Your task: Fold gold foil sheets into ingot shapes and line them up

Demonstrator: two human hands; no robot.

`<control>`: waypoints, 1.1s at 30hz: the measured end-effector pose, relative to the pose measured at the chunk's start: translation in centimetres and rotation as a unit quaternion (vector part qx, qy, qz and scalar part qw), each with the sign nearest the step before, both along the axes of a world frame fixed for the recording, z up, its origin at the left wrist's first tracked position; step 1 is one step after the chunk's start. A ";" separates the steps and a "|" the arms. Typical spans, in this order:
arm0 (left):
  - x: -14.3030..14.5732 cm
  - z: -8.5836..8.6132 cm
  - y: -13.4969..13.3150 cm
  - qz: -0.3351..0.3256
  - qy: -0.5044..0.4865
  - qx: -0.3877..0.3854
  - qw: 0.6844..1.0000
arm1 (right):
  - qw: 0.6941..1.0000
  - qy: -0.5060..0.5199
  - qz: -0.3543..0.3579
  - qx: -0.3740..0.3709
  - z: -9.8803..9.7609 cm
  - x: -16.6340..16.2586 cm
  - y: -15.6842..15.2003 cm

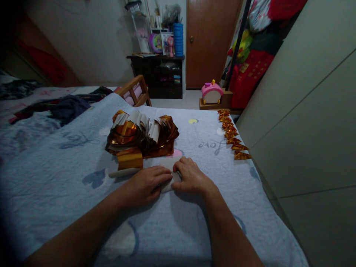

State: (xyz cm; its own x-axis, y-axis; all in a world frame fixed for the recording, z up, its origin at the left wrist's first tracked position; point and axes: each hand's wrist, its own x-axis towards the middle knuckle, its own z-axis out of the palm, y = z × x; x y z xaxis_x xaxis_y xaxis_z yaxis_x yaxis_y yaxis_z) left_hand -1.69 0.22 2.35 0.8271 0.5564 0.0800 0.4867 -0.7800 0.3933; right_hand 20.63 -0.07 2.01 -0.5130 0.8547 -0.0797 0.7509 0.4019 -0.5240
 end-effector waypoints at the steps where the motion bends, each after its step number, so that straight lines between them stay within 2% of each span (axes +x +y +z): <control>1: 0.1 0.2 -0.3 0.007 0.006 0.007 1.000 | 1.000 -0.001 0.003 -0.001 0.0 0.0 0.0; 6: 0.4 0.3 -0.6 0.010 0.013 0.026 1.000 | 1.000 0.007 0.003 -0.015 0.0 0.1 -0.1; 14: 0.2 -1.6 0.5 0.071 -0.036 0.037 0.996 | 0.999 0.035 -0.007 -0.027 0.1 0.4 0.2; 18: 0.3 -1.5 0.3 0.087 -0.053 0.015 0.995 | 0.996 0.073 -0.018 -0.052 0.8 0.8 0.4; 23: 0.6 -1.0 0.1 0.131 -0.085 -0.032 0.987 | 0.983 0.119 -0.070 -0.122 1.4 1.0 0.7; 28: 1.0 -1.0 0.3 0.210 -0.131 -0.085 0.965 | 0.984 0.111 -0.105 -0.091 1.0 0.6 1.0; 33: 1.4 -1.6 0.4 0.257 -0.149 -0.080 0.951 | 0.984 0.095 -0.130 -0.075 0.4 0.0 1.2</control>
